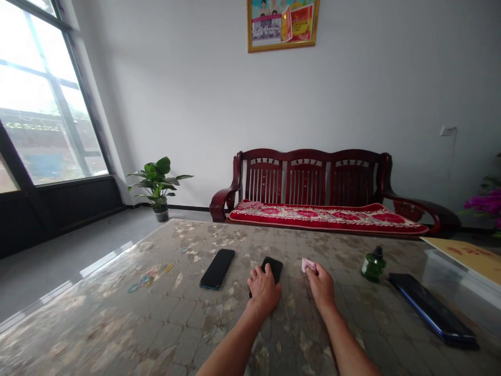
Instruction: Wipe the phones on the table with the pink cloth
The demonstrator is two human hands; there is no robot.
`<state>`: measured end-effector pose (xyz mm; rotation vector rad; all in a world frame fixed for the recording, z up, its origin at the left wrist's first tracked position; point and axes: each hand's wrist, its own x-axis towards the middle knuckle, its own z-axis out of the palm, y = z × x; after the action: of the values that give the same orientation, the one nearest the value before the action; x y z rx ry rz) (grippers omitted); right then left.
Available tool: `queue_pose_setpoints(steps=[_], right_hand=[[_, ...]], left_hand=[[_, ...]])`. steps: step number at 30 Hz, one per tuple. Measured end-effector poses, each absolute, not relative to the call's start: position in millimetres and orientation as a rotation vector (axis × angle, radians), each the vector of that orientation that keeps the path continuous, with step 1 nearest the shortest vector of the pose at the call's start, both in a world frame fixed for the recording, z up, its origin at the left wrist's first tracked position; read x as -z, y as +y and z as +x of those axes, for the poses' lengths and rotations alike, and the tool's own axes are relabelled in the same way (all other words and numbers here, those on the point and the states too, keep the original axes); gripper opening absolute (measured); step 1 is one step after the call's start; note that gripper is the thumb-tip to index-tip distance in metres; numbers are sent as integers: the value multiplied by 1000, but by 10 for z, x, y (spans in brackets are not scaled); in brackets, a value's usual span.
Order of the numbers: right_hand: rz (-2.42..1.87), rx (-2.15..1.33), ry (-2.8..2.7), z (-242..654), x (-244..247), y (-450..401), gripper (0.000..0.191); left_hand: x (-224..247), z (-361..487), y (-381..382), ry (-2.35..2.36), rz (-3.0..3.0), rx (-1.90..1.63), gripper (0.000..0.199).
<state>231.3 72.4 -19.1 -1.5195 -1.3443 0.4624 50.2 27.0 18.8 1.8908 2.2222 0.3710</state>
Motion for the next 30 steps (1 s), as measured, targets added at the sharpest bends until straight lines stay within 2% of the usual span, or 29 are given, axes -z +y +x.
queue_pose_setpoints(steps=[5,7,9,11,17,25,30], right_hand=[[-1488,-494,-1318,2306,196,722,47],[-1474,-507,-1305,2308,209,725,47],[-1462,-518,-1287,2313,225,732,48],[-1448,-527,-1268,2316,240,743,50],[-1399,-562,-1244,2316,252,765,50],[-1338,-612,-1209,2299,238,723,50],[-1285,-540,-1253,2280,252,745,45]], left_hand=[[-209,442,280,2135,1877,-368,69],[-248,312,288,2056,1893,-368,62],[-286,129,266,1932,1961,-400,46],[-299,-74,198,1817,2021,-440,41],[-114,-448,-72,1500,2218,-622,62],[-57,-459,-33,1423,2285,-640,53],[-96,-439,-10,1423,2358,-595,57]])
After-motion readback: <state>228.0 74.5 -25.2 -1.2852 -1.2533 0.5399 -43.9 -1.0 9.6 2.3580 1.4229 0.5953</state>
